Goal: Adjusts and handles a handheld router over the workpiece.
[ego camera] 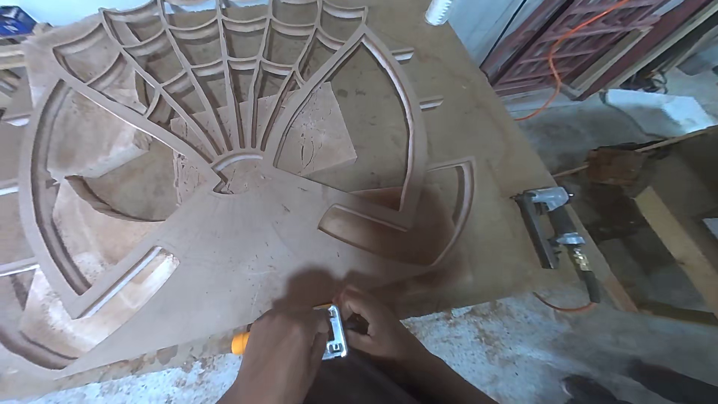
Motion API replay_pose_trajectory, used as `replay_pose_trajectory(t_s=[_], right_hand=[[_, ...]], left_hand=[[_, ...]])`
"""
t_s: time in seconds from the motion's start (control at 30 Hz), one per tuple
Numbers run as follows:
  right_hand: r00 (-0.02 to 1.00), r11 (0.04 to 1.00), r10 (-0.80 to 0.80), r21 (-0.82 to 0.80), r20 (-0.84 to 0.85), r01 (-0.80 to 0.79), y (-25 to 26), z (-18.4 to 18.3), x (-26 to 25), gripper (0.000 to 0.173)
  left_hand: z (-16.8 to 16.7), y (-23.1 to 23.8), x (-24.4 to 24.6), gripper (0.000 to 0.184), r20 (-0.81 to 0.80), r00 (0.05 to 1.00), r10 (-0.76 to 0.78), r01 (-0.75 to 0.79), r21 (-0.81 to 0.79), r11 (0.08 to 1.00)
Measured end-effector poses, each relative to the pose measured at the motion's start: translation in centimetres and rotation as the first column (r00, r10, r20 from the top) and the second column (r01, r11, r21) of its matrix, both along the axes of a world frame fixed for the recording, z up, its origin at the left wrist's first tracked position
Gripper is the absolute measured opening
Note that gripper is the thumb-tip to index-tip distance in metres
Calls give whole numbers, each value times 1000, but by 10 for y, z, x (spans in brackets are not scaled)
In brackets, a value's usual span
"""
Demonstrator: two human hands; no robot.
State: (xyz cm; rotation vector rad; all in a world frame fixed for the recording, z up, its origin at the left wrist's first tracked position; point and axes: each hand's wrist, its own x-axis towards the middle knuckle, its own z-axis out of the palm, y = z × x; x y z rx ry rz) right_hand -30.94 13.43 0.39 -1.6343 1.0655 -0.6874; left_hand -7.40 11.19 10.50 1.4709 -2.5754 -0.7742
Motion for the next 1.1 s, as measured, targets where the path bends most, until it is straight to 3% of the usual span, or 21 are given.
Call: replay_pose_trajectory(t_s=[0.13,0.23,0.5,1.1], right_hand=[[1000,1000,-4,-2,18,4,-1,-2,0,24],[1000,1000,-7,-16,20,8,-2,-3,-1,25],[1000,999,11,36,-23,-10,-3,3,-1,26],[998,998,-43,-40,-54,41,9,9,-4,19]], left_hand=[[11,-7,6,19,11,999,-48,47,78,996],[19,-4,19,24,-42,999,19,-15,104,994],[-3,16,27,20,-218,972,92,-100,-28,995],[-11,8,21,23,-173,985,26,-27,-2,1000]])
